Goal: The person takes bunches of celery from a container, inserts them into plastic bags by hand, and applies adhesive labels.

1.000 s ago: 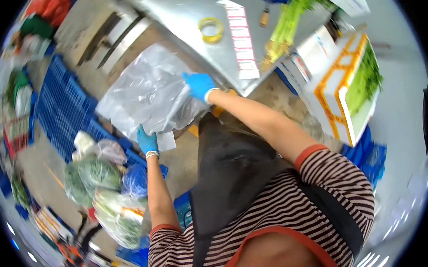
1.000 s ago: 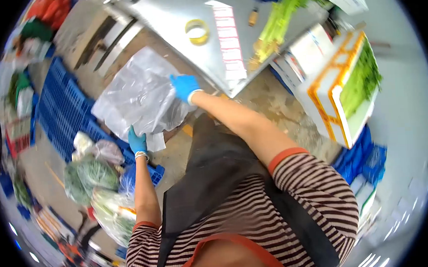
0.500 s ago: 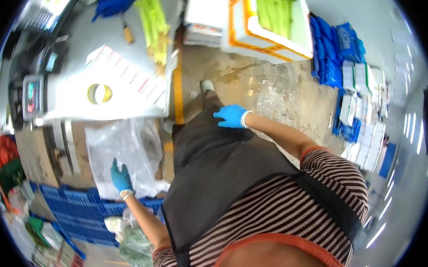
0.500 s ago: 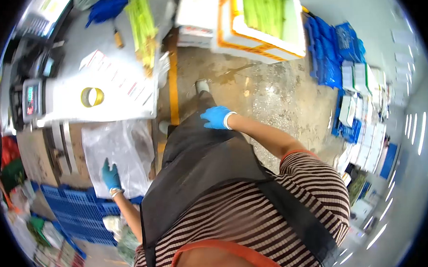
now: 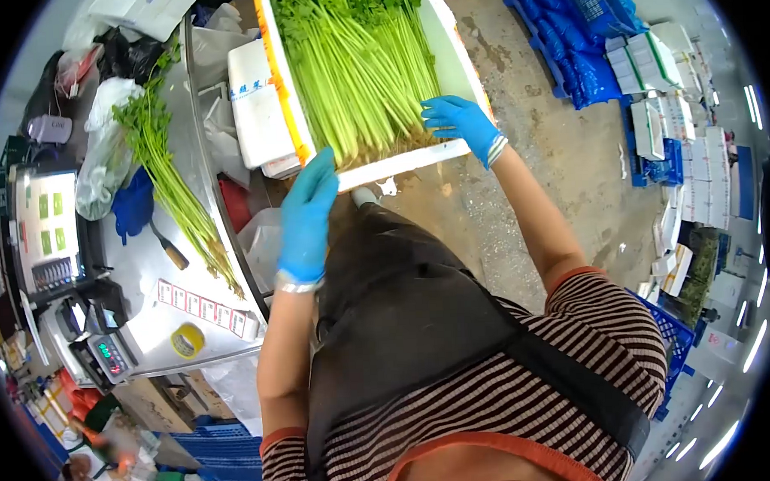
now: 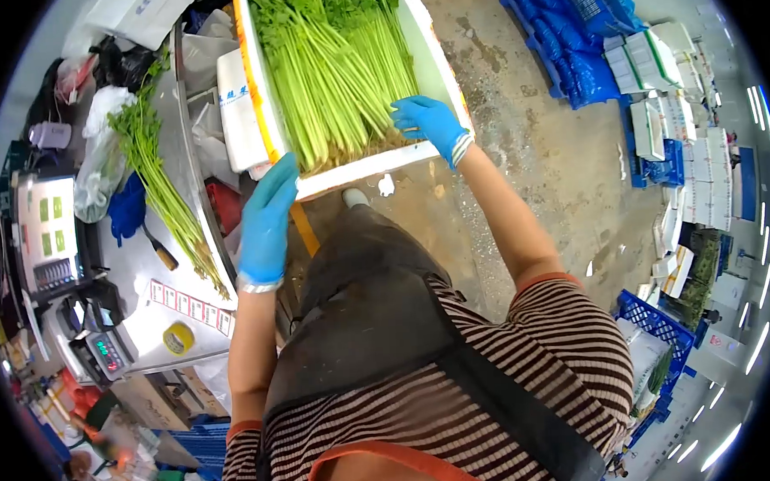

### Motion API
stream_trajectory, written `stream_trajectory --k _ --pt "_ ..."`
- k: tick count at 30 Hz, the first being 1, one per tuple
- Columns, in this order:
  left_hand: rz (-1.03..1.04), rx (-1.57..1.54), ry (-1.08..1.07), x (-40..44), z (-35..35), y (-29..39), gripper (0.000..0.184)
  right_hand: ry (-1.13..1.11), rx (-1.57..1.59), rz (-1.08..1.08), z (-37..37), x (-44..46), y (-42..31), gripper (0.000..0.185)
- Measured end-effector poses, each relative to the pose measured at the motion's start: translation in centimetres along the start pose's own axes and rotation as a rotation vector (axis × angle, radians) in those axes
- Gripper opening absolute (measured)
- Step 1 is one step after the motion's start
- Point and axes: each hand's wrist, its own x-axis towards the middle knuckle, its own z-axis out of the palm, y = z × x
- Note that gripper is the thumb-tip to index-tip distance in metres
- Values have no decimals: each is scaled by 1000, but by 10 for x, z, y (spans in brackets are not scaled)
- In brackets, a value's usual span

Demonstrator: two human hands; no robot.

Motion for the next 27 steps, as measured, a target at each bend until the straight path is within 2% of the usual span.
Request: stream_trajectory --k 1,3,6,7,8,9,10,12,13,15,16,18,20,21,24,25,27 --pt "-19 67 48 29 20 -11 52 19 -36 25 -10 19 5 44" --pt "-73 343 198 95 24 -68 69 78 -229 -59 -25 59 16 59" --pt "-256 275 448 152 35 -87 76 135 -404 -200 -12 107 33 73" --pt "-345 295 406 164 28 -102 77 142 -446 -236 2 118 35 77" --pt "-433 314 361 175 15 -116 77 151 -629 -291 16 128 39 83" --pt "-516 331 314 183 7 -124 77 169 -733 -211 32 123 27 84" --pt "-478 348 336 186 7 -130 70 190 -837 -128 46 116 15 84" --pt "-404 380 365 182 15 -135 58 186 -708 -84 61 121 16 76" --pt "-341 420 257 178 15 -132 56 175 -733 -68 64 121 15 67" --pt "-280 447 88 176 13 -127 56 214 -650 -153 59 128 29 63" --pt "-284 435 127 173 19 -128 58 233 -611 -199 56 131 36 61" --pt "-291 409 204 164 41 -109 61 178 -506 -200 46 127 42 70" --pt "-373 181 276 162 58 -93 61 118 -388 -131 47 118 40 75" --pt "-356 171 329 169 54 -108 64 78 -378 -51 48 112 29 89" --pt "-406 71 318 171 46 -101 65 -83 -335 224 58 123 12 112" --pt "-442 34 332 176 34 -117 56 -173 -416 217 56 120 4 118" --pt "-374 268 80 169 18 -113 47 -135 -482 183 62 123 4 117"
